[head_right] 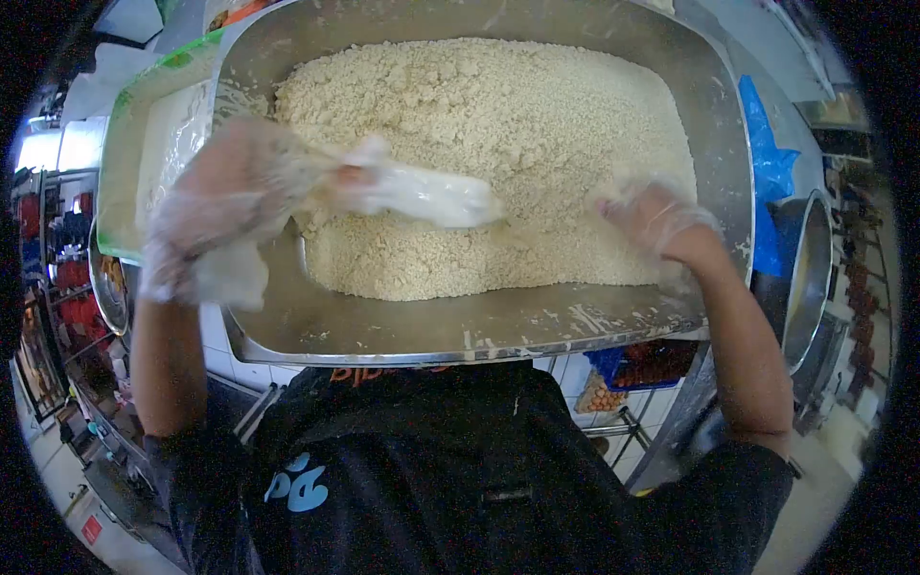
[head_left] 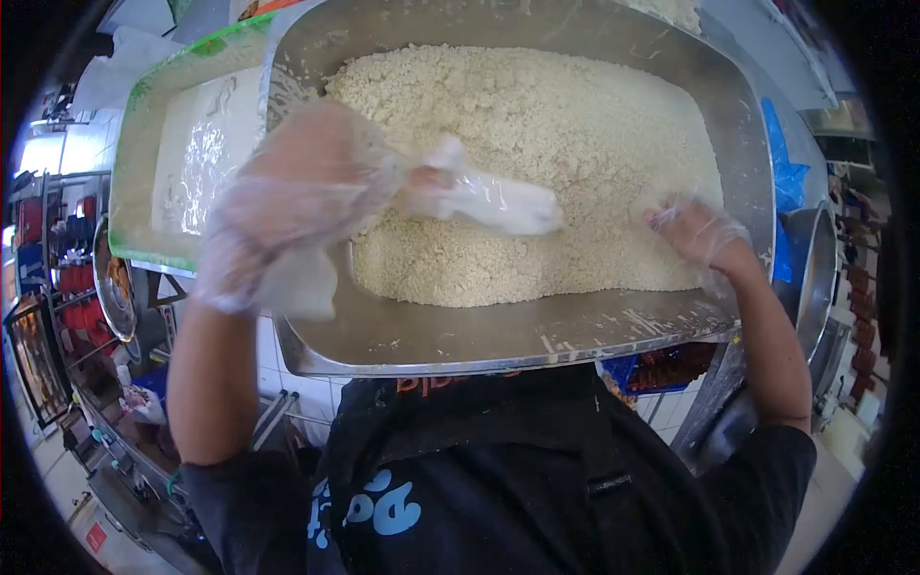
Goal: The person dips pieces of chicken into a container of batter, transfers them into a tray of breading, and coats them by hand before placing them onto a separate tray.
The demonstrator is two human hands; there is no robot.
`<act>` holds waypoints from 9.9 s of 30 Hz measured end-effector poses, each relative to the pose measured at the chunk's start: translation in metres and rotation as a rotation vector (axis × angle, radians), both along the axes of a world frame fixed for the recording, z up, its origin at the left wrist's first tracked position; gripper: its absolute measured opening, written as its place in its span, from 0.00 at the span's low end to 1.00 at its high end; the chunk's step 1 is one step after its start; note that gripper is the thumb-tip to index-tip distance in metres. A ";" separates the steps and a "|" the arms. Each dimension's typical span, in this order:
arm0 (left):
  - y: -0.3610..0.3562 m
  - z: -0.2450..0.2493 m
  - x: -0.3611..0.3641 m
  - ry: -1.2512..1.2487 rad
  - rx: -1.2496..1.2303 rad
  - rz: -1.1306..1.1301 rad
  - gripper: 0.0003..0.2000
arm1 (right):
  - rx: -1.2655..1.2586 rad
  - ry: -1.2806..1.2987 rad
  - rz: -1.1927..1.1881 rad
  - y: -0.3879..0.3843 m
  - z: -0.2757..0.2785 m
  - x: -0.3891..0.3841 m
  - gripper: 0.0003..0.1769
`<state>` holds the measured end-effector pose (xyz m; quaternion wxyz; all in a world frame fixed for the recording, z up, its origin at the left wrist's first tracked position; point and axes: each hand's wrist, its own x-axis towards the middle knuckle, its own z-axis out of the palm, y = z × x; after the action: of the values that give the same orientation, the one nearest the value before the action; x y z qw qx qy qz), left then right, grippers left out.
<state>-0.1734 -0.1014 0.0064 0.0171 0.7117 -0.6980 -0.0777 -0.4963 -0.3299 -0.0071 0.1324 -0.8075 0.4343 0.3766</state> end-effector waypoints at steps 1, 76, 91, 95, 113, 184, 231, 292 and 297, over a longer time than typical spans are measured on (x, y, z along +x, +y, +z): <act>0.002 0.000 0.001 0.009 -0.019 -0.002 0.17 | 0.043 0.000 0.007 0.004 -0.003 0.001 0.15; 0.094 -0.055 0.150 0.627 -0.033 0.954 0.24 | 0.774 -0.390 -0.012 0.053 -0.057 0.155 0.23; 0.091 -0.043 0.146 0.618 0.010 0.887 0.23 | -0.141 -0.390 0.561 0.058 0.016 0.055 0.36; 0.093 -0.046 0.150 0.619 0.001 0.874 0.23 | -0.142 -0.306 0.384 0.009 -0.054 0.011 0.43; 0.086 -0.039 0.149 0.564 0.019 0.733 0.17 | 0.956 -0.675 -0.621 0.169 -0.069 0.202 0.28; 0.089 -0.045 0.151 0.582 0.015 0.763 0.18 | 0.373 -0.914 -0.854 -0.002 -0.094 0.132 0.34; 0.092 -0.032 0.140 0.315 0.042 0.802 0.18 | 0.162 -0.659 0.287 0.042 -0.020 0.136 0.27; -0.115 0.005 -0.153 -0.002 -0.330 -0.446 0.12 | 0.189 -0.734 0.560 0.084 0.083 0.040 0.27; -0.100 -0.002 -0.137 -0.066 -0.376 -0.500 0.11 | 0.173 -0.728 0.462 0.101 0.076 0.038 0.27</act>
<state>-0.3108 -0.2017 0.0039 0.1059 0.5047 -0.8536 0.0741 -0.4580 -0.2292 0.0691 0.2562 -0.9494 0.1343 0.1222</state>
